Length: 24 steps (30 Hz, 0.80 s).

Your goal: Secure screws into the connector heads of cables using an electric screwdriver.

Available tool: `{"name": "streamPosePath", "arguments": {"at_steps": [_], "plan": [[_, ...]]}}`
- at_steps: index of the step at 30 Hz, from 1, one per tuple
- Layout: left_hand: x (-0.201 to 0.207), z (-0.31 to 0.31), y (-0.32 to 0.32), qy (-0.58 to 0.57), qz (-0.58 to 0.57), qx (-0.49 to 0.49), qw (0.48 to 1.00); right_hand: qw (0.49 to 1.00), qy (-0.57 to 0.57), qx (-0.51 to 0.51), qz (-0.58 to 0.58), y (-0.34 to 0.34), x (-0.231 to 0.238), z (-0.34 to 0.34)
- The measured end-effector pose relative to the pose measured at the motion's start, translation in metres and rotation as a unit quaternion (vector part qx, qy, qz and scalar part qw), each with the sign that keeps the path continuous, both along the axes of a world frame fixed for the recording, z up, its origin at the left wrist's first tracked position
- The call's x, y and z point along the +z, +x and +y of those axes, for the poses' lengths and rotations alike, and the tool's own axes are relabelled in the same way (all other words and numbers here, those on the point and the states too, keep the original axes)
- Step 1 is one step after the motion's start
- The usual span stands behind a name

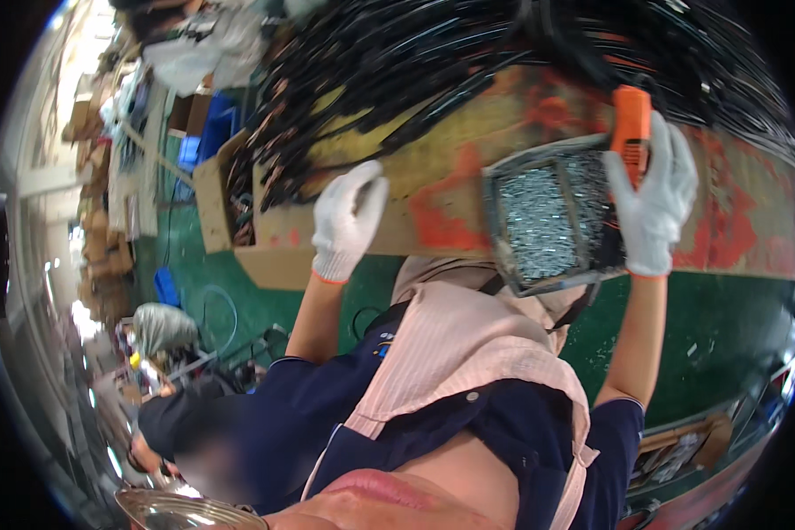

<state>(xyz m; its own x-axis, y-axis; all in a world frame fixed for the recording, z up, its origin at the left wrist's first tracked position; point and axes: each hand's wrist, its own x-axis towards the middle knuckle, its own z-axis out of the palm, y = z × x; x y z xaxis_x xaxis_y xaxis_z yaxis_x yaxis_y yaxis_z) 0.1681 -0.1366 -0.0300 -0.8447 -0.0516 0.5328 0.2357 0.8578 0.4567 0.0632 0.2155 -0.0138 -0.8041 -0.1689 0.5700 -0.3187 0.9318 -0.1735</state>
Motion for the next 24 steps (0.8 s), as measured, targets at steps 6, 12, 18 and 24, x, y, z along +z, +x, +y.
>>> {"name": "streamPosePath", "arguments": {"at_steps": [6, 12, 18, 24], "plan": [[-0.007, -0.100, 0.073, -0.140, -0.166, 0.221, 0.951, 0.942, 0.044, 0.332, -0.022, -0.022, 0.035, -0.091], [0.006, -0.114, 0.062, -0.324, -0.340, 0.153, 0.869, 0.901, 0.180, 0.395, -0.019, -0.078, -0.032, -0.161], [0.044, -0.126, 0.085, -0.276, -0.145, 0.052, 0.949, 0.840, 0.150, 0.505, -0.129, -0.090, -0.023, -0.168], [0.100, -0.106, 0.085, -0.282, -0.035, 0.069, 0.956, 0.771, 0.081, 0.570, -0.273, -0.035, 0.032, -0.231]]}}
